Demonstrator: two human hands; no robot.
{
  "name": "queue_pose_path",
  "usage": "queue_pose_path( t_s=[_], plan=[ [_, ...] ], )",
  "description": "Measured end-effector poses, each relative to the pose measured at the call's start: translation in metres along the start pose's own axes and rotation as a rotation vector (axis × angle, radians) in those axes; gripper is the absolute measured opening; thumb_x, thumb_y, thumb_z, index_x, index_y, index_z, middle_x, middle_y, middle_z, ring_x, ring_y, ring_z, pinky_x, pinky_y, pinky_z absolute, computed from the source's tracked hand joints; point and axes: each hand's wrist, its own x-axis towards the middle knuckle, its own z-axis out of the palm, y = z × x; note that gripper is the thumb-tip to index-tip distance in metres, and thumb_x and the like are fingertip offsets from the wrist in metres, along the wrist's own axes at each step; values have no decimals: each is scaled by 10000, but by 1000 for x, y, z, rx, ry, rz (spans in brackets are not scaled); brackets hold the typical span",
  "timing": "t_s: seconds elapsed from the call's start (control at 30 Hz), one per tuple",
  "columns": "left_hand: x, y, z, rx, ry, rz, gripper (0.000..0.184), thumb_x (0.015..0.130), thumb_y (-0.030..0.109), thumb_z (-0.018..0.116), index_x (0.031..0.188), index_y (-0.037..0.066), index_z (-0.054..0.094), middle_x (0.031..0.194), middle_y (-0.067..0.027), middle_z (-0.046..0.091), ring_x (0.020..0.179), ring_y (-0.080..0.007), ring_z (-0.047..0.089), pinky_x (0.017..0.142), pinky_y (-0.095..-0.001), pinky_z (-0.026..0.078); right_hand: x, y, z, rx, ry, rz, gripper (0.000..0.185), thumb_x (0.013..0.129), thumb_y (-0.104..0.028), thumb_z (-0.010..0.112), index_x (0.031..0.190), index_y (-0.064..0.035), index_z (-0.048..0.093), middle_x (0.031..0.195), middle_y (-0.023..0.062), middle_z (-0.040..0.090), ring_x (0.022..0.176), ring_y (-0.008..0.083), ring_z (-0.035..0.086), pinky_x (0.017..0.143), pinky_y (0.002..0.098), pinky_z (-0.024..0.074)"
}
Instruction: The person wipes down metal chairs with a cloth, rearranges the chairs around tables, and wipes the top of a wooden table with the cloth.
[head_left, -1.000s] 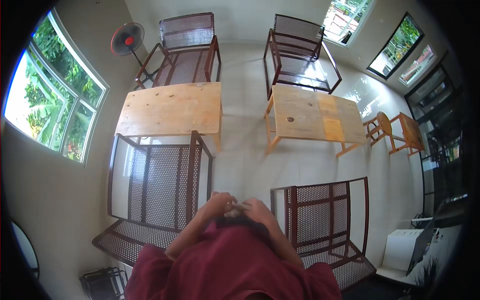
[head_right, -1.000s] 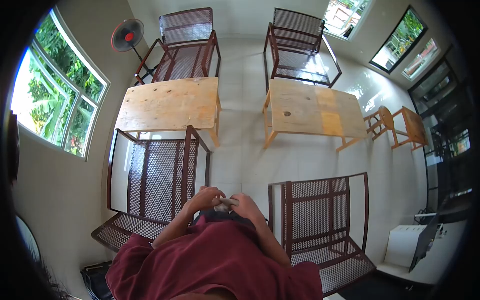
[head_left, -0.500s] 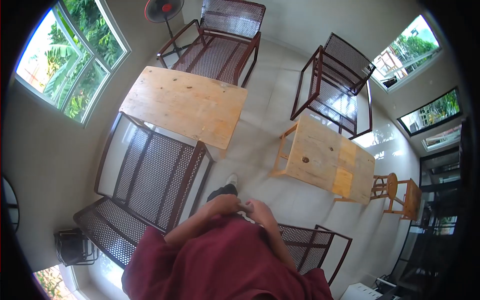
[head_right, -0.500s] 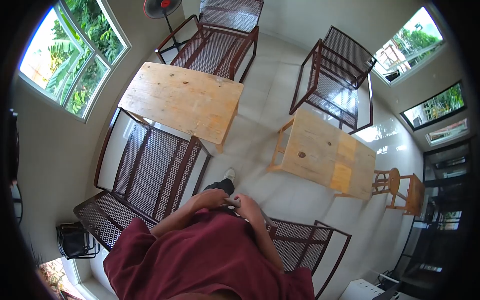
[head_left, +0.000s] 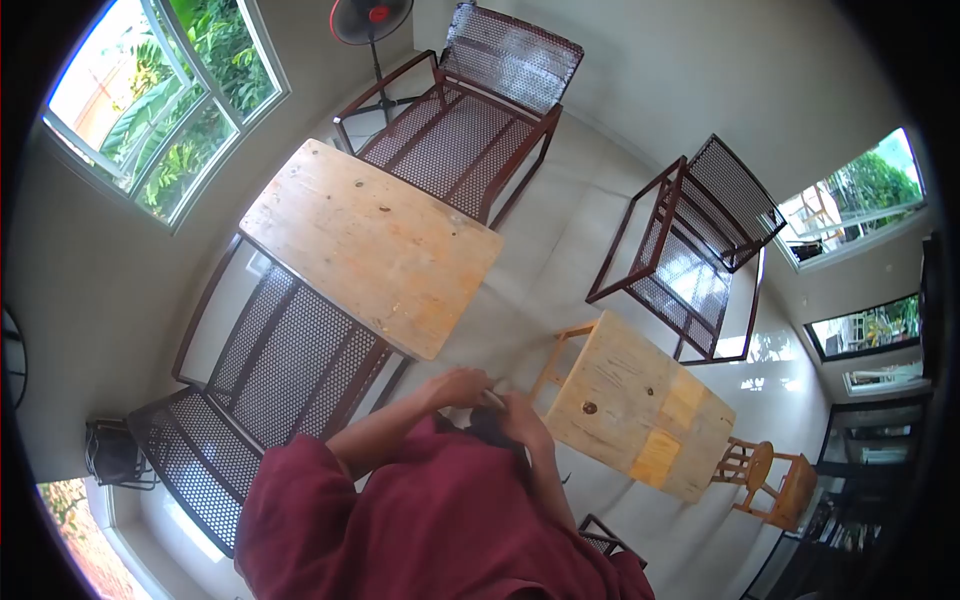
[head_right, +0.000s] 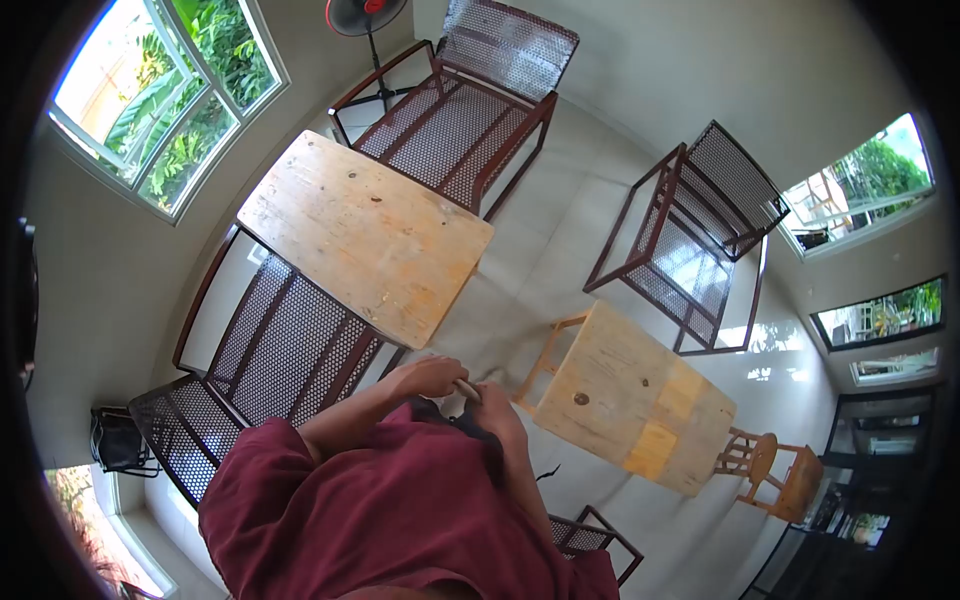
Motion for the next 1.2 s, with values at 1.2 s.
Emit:
queue_pose_path(
  t_s=[1.2],
  plan=[
    [175, -92, -91, -396, 609, -650, 272, 759, 145, 604, 994, 163, 738, 933, -171, 657, 940, -356, 631, 825, -434, 504, 344, 11, -181, -308, -816, -366, 384, 814, -89, 508, 1185, -46, 594, 1132, 240, 622, 1070, 408, 575, 910, 448, 476]
  ],
)
